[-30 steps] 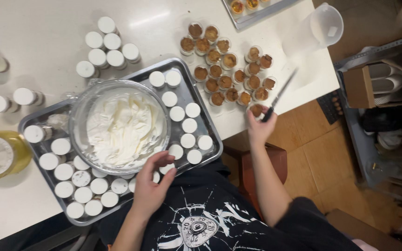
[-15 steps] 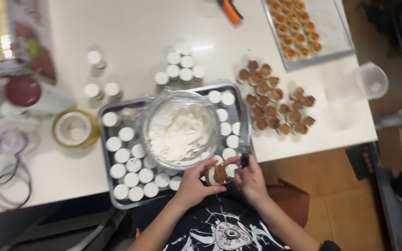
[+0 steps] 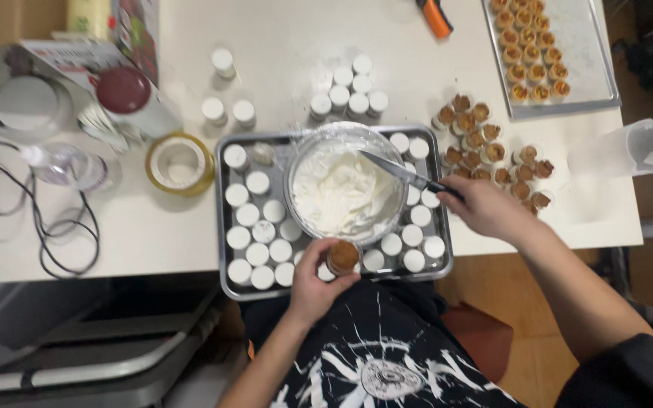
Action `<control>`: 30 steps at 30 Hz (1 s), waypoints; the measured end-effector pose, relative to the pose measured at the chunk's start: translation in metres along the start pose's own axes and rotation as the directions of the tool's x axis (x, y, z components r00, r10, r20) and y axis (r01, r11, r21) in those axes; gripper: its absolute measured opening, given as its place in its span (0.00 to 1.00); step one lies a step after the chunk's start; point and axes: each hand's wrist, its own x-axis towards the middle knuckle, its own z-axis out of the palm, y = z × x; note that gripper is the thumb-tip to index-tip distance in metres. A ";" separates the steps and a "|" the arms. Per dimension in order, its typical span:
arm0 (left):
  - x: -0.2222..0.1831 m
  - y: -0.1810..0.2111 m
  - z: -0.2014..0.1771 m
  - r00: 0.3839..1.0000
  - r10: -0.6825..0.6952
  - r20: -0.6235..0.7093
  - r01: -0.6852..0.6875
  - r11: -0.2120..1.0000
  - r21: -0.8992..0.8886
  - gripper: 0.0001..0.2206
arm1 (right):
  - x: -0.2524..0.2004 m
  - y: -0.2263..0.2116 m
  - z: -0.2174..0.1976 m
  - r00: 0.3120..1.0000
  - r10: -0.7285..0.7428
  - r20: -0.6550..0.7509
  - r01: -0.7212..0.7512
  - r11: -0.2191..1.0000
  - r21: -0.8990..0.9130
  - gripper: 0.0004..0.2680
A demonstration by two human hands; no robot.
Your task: The person fills small containers with white cream from a large bowl by hand, using a palette knife to level off the cream and smooth the top of each container.
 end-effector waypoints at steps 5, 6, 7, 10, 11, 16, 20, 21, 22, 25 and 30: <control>-0.008 -0.003 -0.001 0.998 -0.048 -0.042 0.046 0.998 -0.052 0.27 | 0.005 -0.018 0.021 0.996 0.053 0.076 -0.066 0.982 0.177 0.11; -0.009 -0.004 -0.002 0.998 -0.045 -0.046 0.042 0.998 -0.051 0.27 | 0.003 -0.018 0.029 0.993 0.074 0.090 -0.087 0.984 0.153 0.11; -0.010 -0.005 -0.002 0.999 -0.007 -0.042 0.005 0.999 -0.041 0.28 | 0.001 -0.017 0.033 0.990 0.096 0.104 -0.109 0.986 0.126 0.11; -0.012 -0.010 -0.003 0.998 0.031 -0.056 -0.033 0.999 -0.038 0.29 | -0.015 -0.010 0.032 0.995 0.038 0.087 -0.049 0.990 0.131 0.11; -0.014 -0.012 -0.003 0.998 0.035 -0.058 -0.037 0.998 -0.041 0.29 | -0.022 -0.010 0.030 0.994 0.046 0.101 -0.059 0.990 0.131 0.11; -0.023 -0.013 -0.001 0.998 0.012 -0.062 -0.019 0.994 -0.111 0.29 | -0.033 -0.021 -0.010 0.945 0.238 0.222 -0.194 0.960 -0.204 0.13; -0.033 -0.011 -0.002 0.998 0.019 -0.068 -0.026 0.993 -0.114 0.28 | -0.008 -0.019 -0.007 0.955 0.201 0.219 -0.119 0.934 -0.336 0.13; -0.034 -0.011 -0.002 0.998 0.016 -0.067 -0.023 0.993 -0.117 0.28 | 0.002 -0.021 -0.004 0.942 0.178 0.284 -0.065 0.928 -0.366 0.13; -0.034 -0.010 -0.003 0.997 0.023 -0.070 -0.031 0.993 -0.117 0.28 | 0.008 -0.022 -0.003 0.924 0.157 0.350 -0.008 0.920 -0.392 0.13; -0.032 -0.008 -0.006 0.997 0.025 -0.075 -0.033 0.994 -0.107 0.28 | 0.028 -0.036 -0.009 0.758 0.391 0.522 -0.253 0.914 -0.316 0.14; -0.025 -0.004 -0.014 0.992 0.063 -0.107 -0.068 0.997 -0.048 0.28 | 0.030 -0.039 0.005 0.687 0.270 0.674 -0.366 0.930 0.001 0.15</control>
